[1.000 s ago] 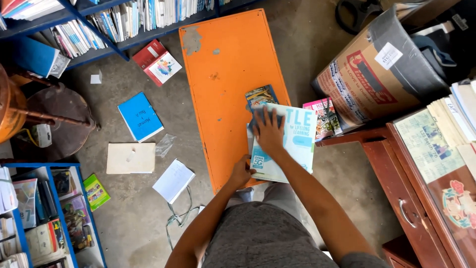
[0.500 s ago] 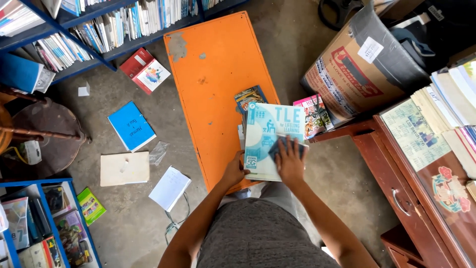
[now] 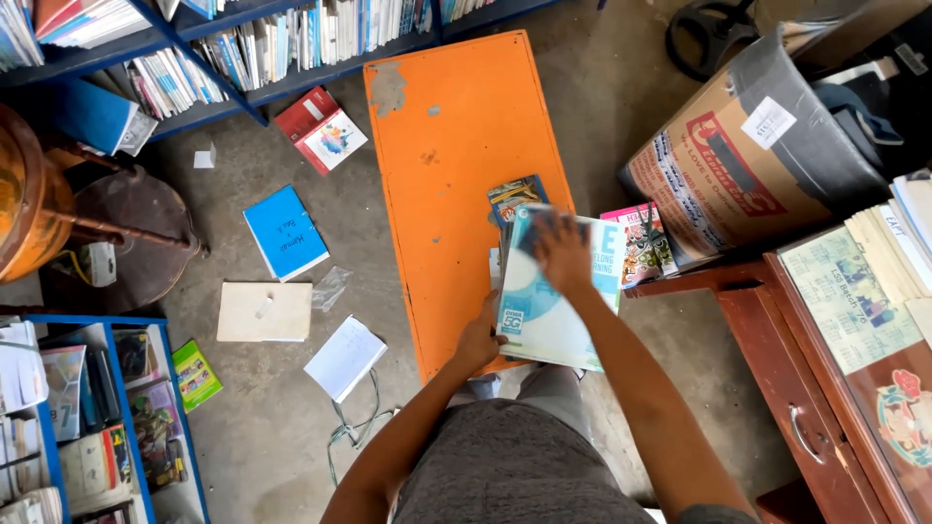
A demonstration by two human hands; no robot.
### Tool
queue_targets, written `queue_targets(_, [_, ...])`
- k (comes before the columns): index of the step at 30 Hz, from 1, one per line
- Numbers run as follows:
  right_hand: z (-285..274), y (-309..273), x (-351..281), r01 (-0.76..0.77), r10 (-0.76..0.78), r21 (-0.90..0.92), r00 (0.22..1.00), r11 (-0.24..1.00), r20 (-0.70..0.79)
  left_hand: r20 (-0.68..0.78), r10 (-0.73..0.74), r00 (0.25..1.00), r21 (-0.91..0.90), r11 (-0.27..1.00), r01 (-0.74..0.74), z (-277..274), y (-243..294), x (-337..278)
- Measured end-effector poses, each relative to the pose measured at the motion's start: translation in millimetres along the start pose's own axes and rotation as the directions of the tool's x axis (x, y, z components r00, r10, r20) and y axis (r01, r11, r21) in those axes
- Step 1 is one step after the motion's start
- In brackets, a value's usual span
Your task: Sort and organize books by moving them from shelves to a central table and occasionally applying a stamp.
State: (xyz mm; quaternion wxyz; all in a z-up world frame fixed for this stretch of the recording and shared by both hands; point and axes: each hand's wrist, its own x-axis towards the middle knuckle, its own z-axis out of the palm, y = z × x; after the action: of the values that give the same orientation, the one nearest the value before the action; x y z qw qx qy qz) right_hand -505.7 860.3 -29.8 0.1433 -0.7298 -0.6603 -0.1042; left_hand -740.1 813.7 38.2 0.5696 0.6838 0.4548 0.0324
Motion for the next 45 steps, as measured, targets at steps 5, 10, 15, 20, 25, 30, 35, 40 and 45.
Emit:
queue_targets(5, [-18.3,35.3,-22.2,-0.387,0.404,-0.117,0.871,0.915,0.28,0.016,0.034,0.999,0.056,0.998,-0.035,-0.5,3.2,0.4])
queue_targets(10, [-28.9,-36.1,-55.9,-0.288,0.298,-0.151,0.954,0.946,0.044,-0.003,0.023,1.0,0.108,0.994,-0.023,13.8,-32.0,20.5])
queue_targets(15, [-63.3,-69.8,-118.3,0.233,-0.236,0.077,0.971,0.969,0.033,-0.011,0.067,0.998,0.098,0.993,-0.066,18.2,-46.5,30.6])
queue_targets(20, [-101.6,-1.0,-142.2,0.276,-0.287,0.111,0.954,0.955,0.091,-0.005,0.124,0.992,0.024,0.992,-0.124,19.6,-51.5,30.1])
queue_targets(25, [-63.0,55.7,-100.4,0.081,-0.079,-0.011,0.99,0.997,0.12,-0.035,0.141,0.989,-0.033,0.989,-0.142,26.8,-61.7,37.1])
queue_targets(30, [-18.6,44.6,-12.5,-0.298,0.343,-0.174,0.848,0.939,0.403,-0.087,0.155,0.984,-0.038,0.987,-0.158,20.9,-59.5,31.4])
queue_targets(35, [-14.9,-20.6,18.7,-0.295,0.318,-0.12,0.87,0.948,0.376,-0.122,0.146,0.982,-0.092,0.983,-0.158,30.4,-72.7,37.2])
queue_targets(40, [-34.9,-83.3,-14.5,-0.023,0.021,0.001,0.927,1.0,0.374,-0.092,0.145,0.985,-0.102,0.983,-0.154,38.4,-95.2,51.9])
queue_targets(45, [-52.8,-91.5,-87.5,0.234,-0.253,0.132,0.956,0.963,0.148,-0.145,0.053,0.988,-0.186,0.979,-0.079,50.8,-115.7,76.6])
